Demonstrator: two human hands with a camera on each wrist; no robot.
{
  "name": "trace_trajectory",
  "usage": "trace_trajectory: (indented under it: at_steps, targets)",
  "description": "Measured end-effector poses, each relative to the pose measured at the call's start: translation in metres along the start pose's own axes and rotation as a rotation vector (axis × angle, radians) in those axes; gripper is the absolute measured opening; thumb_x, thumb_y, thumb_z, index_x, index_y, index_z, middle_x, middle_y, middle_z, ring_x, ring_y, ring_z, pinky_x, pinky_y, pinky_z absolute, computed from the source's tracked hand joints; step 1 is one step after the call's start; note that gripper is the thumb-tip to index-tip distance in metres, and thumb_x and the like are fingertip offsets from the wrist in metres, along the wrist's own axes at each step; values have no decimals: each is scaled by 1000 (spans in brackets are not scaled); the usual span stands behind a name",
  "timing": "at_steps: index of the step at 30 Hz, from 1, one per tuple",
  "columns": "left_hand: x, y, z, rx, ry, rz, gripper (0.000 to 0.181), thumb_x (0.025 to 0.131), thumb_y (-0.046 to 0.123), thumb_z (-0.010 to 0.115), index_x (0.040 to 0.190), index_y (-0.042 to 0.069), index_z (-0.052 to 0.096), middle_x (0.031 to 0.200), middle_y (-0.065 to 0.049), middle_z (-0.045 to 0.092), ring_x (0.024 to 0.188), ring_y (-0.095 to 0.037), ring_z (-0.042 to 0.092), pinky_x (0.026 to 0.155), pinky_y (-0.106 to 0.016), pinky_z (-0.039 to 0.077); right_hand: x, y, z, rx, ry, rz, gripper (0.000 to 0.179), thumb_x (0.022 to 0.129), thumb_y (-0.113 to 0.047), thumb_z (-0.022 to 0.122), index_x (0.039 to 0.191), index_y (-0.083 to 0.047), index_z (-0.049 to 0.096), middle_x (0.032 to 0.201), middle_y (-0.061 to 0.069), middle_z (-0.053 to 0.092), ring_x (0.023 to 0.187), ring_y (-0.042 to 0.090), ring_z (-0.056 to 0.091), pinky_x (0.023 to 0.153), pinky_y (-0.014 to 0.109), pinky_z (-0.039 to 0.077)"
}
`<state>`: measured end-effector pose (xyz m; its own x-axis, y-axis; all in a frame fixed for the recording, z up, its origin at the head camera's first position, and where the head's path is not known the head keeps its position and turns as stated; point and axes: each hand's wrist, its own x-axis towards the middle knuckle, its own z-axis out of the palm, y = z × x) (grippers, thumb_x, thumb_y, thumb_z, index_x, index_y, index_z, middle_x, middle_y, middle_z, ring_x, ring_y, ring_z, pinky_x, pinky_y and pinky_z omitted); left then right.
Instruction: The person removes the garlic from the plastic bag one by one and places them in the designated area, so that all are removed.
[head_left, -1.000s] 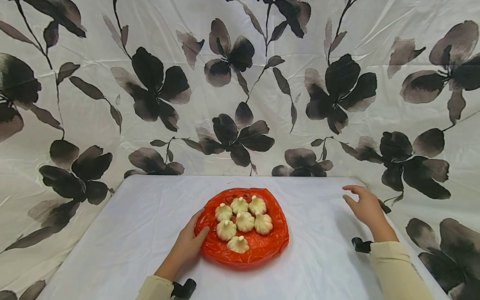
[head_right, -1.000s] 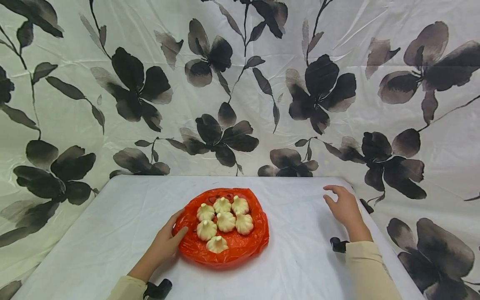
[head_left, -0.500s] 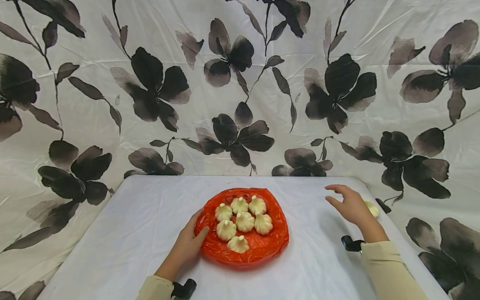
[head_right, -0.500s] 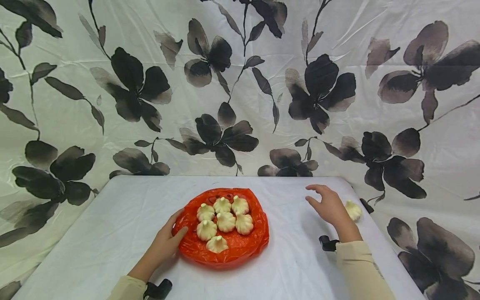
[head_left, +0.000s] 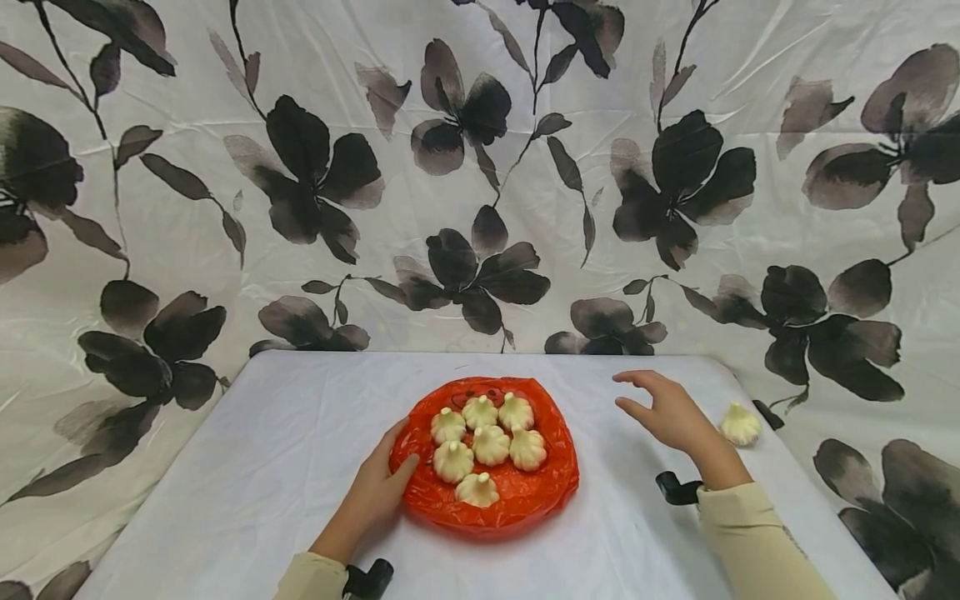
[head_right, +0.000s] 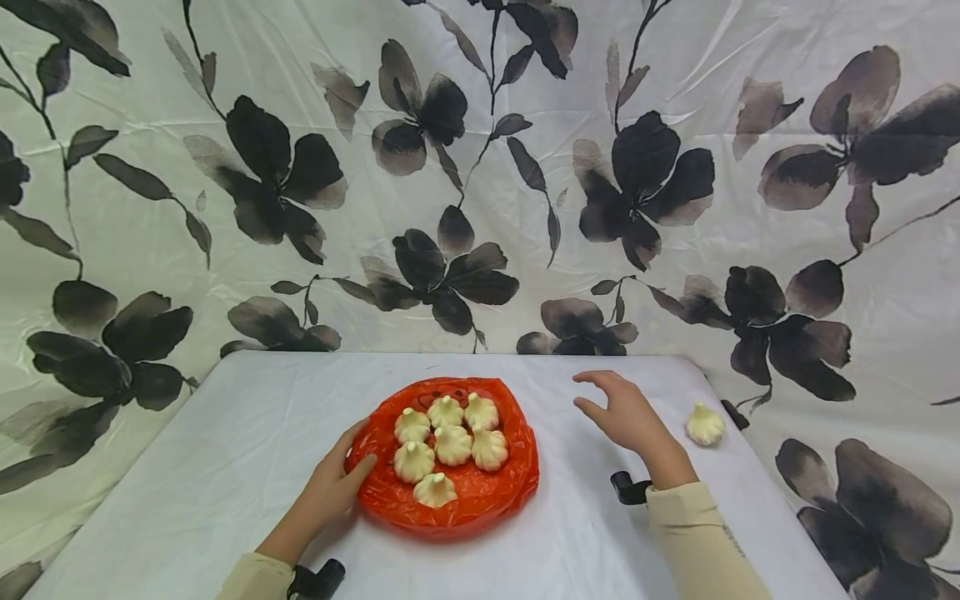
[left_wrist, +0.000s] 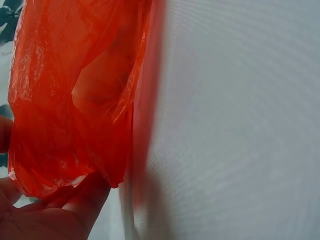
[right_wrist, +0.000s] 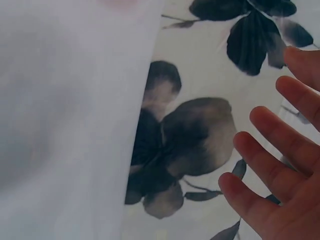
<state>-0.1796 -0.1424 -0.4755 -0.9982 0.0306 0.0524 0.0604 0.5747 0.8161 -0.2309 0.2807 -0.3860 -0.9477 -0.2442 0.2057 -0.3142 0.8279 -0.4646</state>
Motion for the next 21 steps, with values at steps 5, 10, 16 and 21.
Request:
trace_trajectory:
  at_steps: [5, 10, 16, 21]
  targets:
    - [-1, 1, 1, 1, 1, 2, 62, 98, 26, 53, 153, 20, 25, 155, -14, 36, 142, -39, 35, 112, -58, 34, 0, -12, 4, 11, -23, -35, 42, 93, -27, 64, 132, -14, 58, 137, 14, 55, 126, 38, 51, 102, 59, 43]
    - [0, 2, 1, -3, 1, -21, 62, 98, 27, 52, 153, 21, 25, 155, -13, 36, 142, -39, 35, 111, -57, 35, 0, -24, 9, 19, -42, -73, 42, 92, -28, 65, 131, -15, 59, 136, 10, 57, 127, 34, 52, 103, 57, 44]
    - [0, 2, 2, -8, -4, -35, 62, 98, 27, 53, 153, 22, 25, 156, -12, 35, 143, -38, 34, 111, -57, 35, 0, -36, 17, 16, -56, -100, 41, 91, -28, 66, 130, -16, 60, 134, 7, 60, 126, 32, 53, 103, 54, 45]
    - [-1, 1, 2, -10, -6, -24, 62, 98, 27, 53, 154, 22, 24, 156, -11, 35, 142, -38, 34, 111, -57, 36, 0, -47, 21, 31, -54, -145, 40, 90, -27, 67, 129, -17, 61, 132, 7, 61, 125, 31, 55, 103, 54, 46]
